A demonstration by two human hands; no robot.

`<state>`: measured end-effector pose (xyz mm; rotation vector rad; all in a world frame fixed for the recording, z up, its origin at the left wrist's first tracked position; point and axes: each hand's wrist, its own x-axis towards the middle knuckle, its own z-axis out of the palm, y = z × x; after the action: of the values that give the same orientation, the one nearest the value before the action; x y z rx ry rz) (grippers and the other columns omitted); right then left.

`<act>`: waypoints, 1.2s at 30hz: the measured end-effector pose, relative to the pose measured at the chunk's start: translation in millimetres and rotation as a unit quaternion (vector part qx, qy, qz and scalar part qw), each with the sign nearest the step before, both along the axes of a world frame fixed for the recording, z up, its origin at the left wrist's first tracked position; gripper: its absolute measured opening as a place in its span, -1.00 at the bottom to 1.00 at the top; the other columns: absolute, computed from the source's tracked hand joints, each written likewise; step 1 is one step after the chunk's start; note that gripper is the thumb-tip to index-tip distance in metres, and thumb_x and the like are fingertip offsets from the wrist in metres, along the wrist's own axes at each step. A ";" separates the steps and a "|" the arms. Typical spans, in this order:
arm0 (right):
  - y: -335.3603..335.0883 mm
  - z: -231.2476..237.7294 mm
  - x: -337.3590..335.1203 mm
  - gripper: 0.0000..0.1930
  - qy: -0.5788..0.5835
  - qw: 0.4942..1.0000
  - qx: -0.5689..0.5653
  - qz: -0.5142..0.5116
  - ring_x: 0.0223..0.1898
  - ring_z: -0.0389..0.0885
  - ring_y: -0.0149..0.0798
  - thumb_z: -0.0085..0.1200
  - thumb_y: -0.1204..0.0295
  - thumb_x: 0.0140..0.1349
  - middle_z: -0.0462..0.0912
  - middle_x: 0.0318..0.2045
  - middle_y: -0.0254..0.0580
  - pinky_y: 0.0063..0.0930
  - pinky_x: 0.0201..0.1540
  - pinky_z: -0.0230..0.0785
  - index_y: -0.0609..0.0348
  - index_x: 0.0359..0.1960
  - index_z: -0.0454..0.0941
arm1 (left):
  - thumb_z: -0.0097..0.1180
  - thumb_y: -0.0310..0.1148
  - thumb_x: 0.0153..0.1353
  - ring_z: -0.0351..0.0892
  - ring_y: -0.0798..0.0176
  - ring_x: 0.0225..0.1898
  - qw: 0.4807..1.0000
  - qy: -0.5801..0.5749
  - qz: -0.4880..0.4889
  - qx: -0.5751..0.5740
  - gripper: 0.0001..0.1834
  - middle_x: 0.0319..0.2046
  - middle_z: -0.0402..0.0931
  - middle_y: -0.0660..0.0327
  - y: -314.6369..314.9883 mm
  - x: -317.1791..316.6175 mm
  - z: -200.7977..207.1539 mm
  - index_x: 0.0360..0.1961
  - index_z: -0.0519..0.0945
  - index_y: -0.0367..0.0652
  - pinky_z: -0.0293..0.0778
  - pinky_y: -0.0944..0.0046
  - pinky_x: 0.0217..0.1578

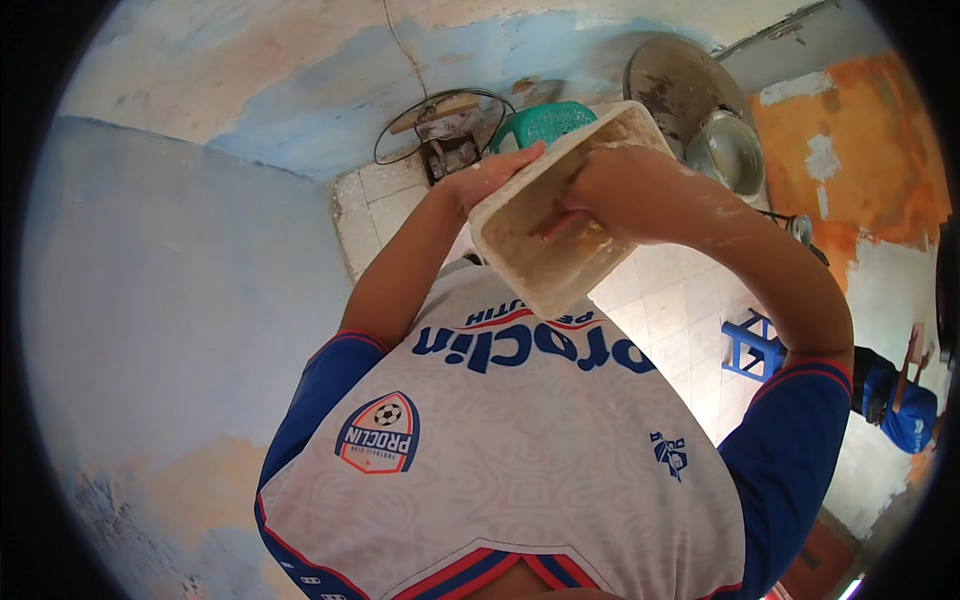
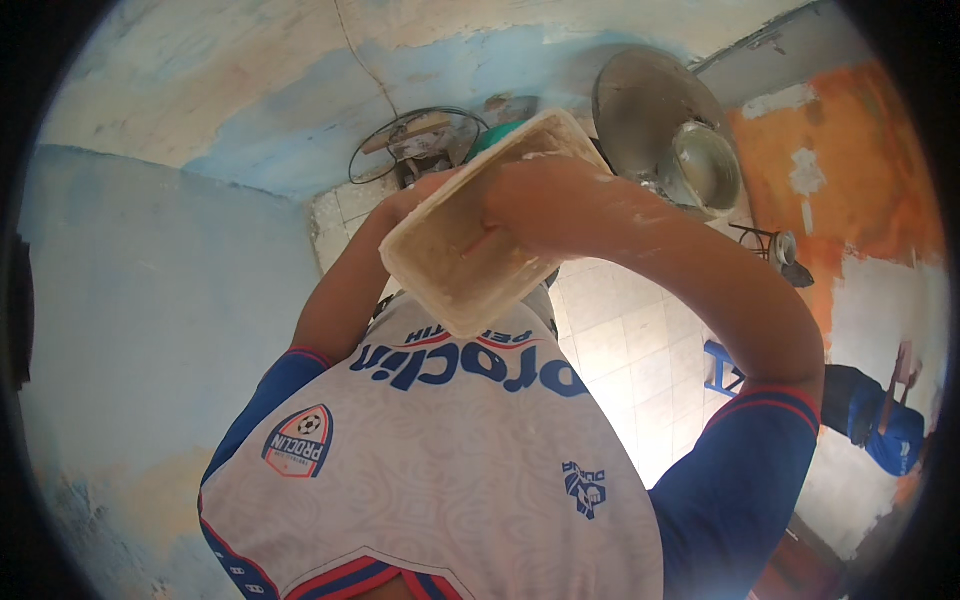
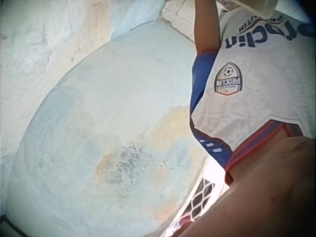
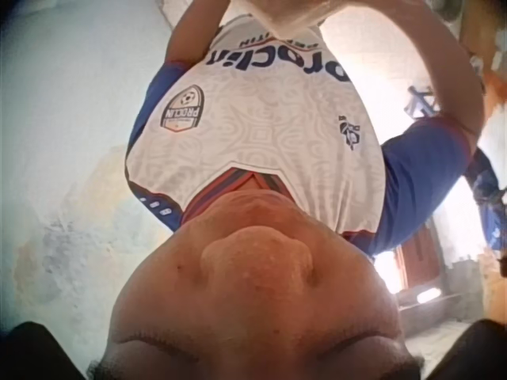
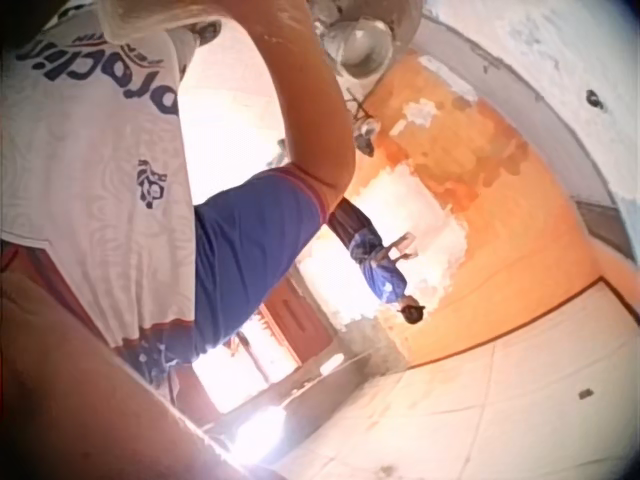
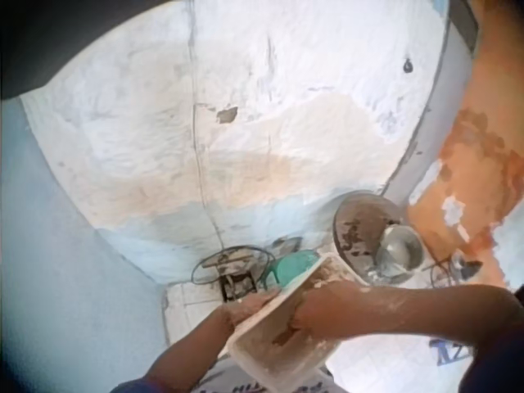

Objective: The person prepares a plaster mixture by adding water and powder into a bucket, stirring it by hand, and then transferring and mixing it in a small container using a scraper.

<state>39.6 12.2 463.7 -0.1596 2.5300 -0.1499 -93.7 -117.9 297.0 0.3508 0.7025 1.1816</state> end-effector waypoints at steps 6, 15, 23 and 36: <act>44.2 16.6 18.7 -0.75 0.011 1.000 -0.028 0.007 -0.18 0.72 -0.08 0.13 0.41 0.25 0.74 -0.30 -0.20 -0.21 -0.09 0.56 -0.22 -0.11 0.77 | -0.29 0.15 0.53 0.56 0.16 0.19 0.999 0.037 0.031 -0.025 -0.32 0.27 0.46 0.04 37.1 22.9 4.5 0.41 0.34 -0.13 0.53 0.12 0.18; 149.4 32.2 69.0 -0.73 0.048 0.998 -0.050 0.007 -0.13 0.71 -0.09 0.08 0.44 0.27 0.74 -0.25 -0.21 -0.22 -0.08 0.54 -0.16 -0.08 0.75 | -0.31 0.17 0.53 0.57 0.16 0.17 0.995 -0.002 0.100 -0.006 -0.31 0.25 0.48 0.06 143.5 83.2 -7.9 0.42 0.33 -0.11 0.55 0.13 0.16; 248.3 1.0 126.3 -0.76 0.051 0.996 -0.060 0.030 -0.12 0.71 -0.07 0.09 0.45 0.24 0.74 -0.26 -0.22 -0.21 -0.03 0.53 -0.10 -0.14 0.76 | -0.34 0.13 0.55 0.56 0.14 0.18 0.991 -0.030 0.127 -0.020 -0.35 0.26 0.47 0.08 232.7 153.0 2.5 0.44 0.32 -0.06 0.54 0.13 0.19; 363.9 10.7 160.5 -0.78 0.121 0.991 -0.032 0.056 -0.14 0.71 -0.05 0.08 0.39 0.26 0.73 -0.29 -0.16 -0.18 -0.03 0.53 -0.10 -0.16 0.76 | -0.19 -0.04 0.56 0.48 0.19 0.27 0.986 -0.034 0.163 0.012 -0.44 0.33 0.41 0.12 329.8 193.0 1.7 0.44 0.31 -0.07 0.46 0.11 0.27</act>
<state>200.1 376.1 474.4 -0.3648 2.7497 -0.1773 99.4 211.9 298.7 0.2188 0.7039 1.5070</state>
